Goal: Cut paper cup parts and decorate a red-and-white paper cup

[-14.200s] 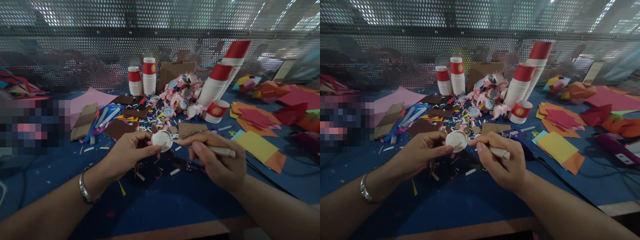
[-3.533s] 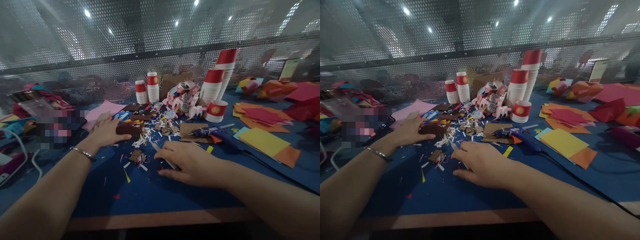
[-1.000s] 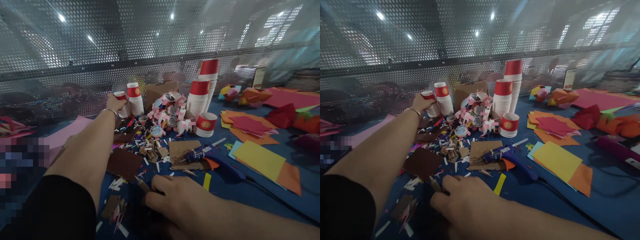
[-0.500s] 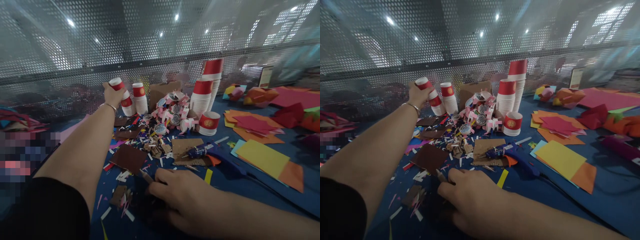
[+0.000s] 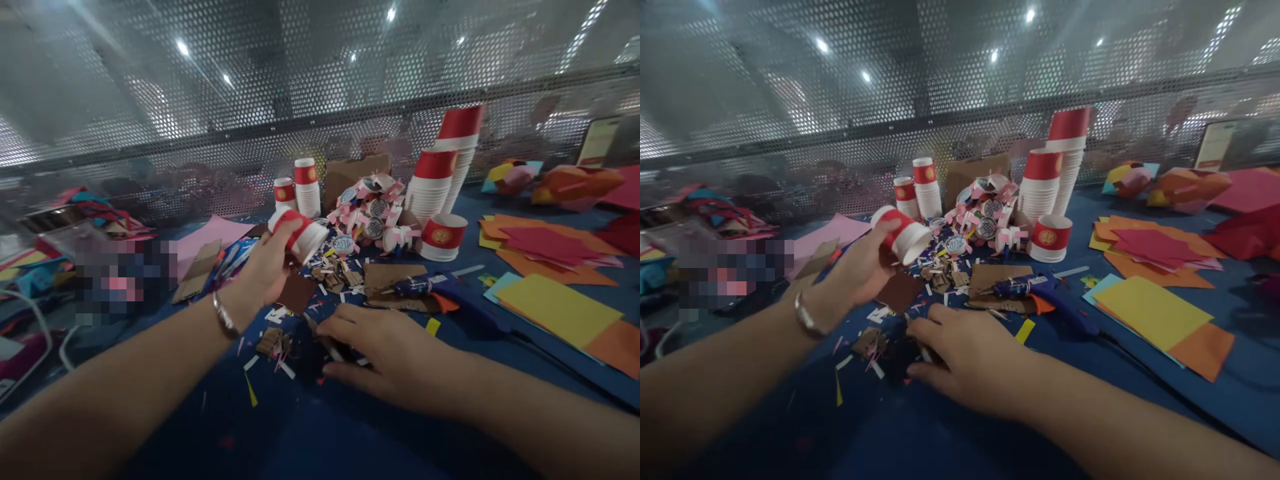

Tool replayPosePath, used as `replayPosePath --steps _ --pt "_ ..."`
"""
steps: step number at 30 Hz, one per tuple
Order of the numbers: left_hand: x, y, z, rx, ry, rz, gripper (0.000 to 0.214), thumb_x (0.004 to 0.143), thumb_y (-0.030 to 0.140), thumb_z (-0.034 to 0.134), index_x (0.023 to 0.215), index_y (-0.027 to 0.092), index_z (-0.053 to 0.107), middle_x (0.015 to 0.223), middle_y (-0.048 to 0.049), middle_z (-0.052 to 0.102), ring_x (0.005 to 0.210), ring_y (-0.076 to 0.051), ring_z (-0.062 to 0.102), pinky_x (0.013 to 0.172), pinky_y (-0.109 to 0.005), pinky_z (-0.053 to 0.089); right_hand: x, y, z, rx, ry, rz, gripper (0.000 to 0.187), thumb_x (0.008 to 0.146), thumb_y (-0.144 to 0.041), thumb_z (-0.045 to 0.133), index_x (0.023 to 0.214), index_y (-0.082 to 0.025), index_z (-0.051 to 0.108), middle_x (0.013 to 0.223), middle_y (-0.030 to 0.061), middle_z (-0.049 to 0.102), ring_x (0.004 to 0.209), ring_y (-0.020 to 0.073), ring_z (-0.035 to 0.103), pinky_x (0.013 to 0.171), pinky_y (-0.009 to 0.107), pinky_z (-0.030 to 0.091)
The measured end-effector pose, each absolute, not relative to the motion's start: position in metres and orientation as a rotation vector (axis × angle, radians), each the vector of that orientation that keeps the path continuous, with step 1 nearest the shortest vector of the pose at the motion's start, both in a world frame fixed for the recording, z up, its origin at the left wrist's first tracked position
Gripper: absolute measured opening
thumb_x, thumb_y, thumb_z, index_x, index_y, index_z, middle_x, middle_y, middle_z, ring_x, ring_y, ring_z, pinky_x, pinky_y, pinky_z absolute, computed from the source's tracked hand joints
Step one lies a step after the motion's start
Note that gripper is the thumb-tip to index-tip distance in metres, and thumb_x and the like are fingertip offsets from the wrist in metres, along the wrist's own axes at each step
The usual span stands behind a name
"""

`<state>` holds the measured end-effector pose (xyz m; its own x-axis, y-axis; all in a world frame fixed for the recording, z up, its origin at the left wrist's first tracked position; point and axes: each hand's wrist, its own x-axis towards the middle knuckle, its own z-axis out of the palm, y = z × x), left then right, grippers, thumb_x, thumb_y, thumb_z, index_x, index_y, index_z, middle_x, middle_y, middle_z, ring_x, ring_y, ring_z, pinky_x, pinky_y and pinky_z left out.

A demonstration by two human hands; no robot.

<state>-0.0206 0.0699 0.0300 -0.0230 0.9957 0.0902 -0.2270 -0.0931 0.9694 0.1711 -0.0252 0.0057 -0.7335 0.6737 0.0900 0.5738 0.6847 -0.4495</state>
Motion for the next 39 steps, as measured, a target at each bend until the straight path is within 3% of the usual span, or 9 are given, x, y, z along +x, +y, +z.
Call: replayPosePath --steps 9,13,17,22,26,30,35,39 --pt "-0.043 -0.01 0.024 0.786 1.039 1.178 0.025 0.076 0.027 0.081 0.095 0.015 0.07 0.087 -0.0047 0.073 0.073 -0.017 0.066 0.064 -0.03 0.057 0.167 -0.019 0.004 -1.206 -2.208 0.503 0.022 0.099 -0.033 0.057 0.111 -0.018 0.068 0.1 0.009 0.069 0.085 0.0238 0.063 0.07 0.034 0.044" --pt "-0.042 -0.016 0.026 0.897 0.986 1.091 0.031 0.075 0.028 0.086 0.098 0.016 0.071 0.093 -0.0054 0.074 0.078 -0.017 0.067 0.065 -0.028 0.059 0.168 -0.016 0.003 -1.12 -2.161 0.475 0.011 0.096 -0.022 0.056 0.099 -0.018 0.065 0.094 0.007 0.07 0.086 0.0223 0.064 0.073 0.033 0.044" --pt "-0.044 -0.02 0.028 1.003 0.947 0.923 0.035 0.075 0.03 0.088 0.102 0.016 0.07 0.098 -0.0063 0.074 0.083 -0.018 0.069 0.07 -0.029 0.061 0.171 -0.016 0.001 -1.072 -2.1 0.373 0.015 0.095 -0.02 0.052 0.083 -0.019 0.06 0.083 0.0058 0.067 0.079 0.021 0.062 0.071 0.033 0.043" --pt "-0.048 -0.025 0.034 1.057 0.967 0.767 0.035 0.082 0.044 0.083 0.097 0.016 0.067 0.079 -0.0011 0.066 0.062 -0.011 0.062 0.05 -0.019 0.051 0.175 -0.015 0.002 -1.156 -1.97 0.481 0.004 0.089 -0.022 0.059 0.088 -0.019 0.061 0.075 0.002 0.066 0.062 0.0168 0.058 0.059 0.03 0.04" --pt "-0.048 -0.025 0.032 1.118 0.986 0.738 0.038 0.084 0.053 0.079 0.099 0.019 0.069 0.081 -0.0029 0.068 0.06 -0.013 0.063 0.044 -0.018 0.044 0.175 -0.012 0.002 -1.154 -1.932 0.629 0.008 0.09 -0.028 0.062 0.092 -0.02 0.06 0.075 0.0012 0.067 0.064 0.0173 0.06 0.057 0.029 0.042" --pt "-0.051 -0.021 0.028 1.103 0.963 0.803 0.041 0.08 0.054 0.082 0.103 0.02 0.075 0.084 -0.0053 0.071 0.058 -0.014 0.064 0.041 -0.019 0.045 0.175 -0.009 0.001 -1.126 -1.907 0.684 0.017 0.094 -0.037 0.064 0.09 -0.021 0.059 0.078 0.0017 0.066 0.069 0.0171 0.059 0.061 0.029 0.042" --pt "-0.056 -0.016 0.029 1.096 0.991 0.825 0.042 0.076 0.055 0.085 0.095 0.018 0.078 0.071 -0.0049 0.069 0.048 -0.012 0.058 0.036 -0.019 0.043 0.176 -0.009 0.002 -1.072 -1.934 0.691 0.019 0.097 -0.036 0.062 0.087 -0.021 0.056 0.075 -0.0007 0.06 0.066 0.0142 0.052 0.06 0.028 0.039" --pt "-0.056 -0.013 0.034 1.055 1.016 0.875 0.04 0.077 0.051 0.085 0.096 0.017 0.077 0.076 -0.0069 0.072 0.053 -0.015 0.063 0.041 -0.022 0.049 0.175 -0.012 0.005 -1.013 -1.904 0.757 0.024 0.098 -0.038 0.062 0.084 -0.02 0.054 0.072 -0.003 0.053 0.063 0.0116 0.046 0.057 0.026 0.037"
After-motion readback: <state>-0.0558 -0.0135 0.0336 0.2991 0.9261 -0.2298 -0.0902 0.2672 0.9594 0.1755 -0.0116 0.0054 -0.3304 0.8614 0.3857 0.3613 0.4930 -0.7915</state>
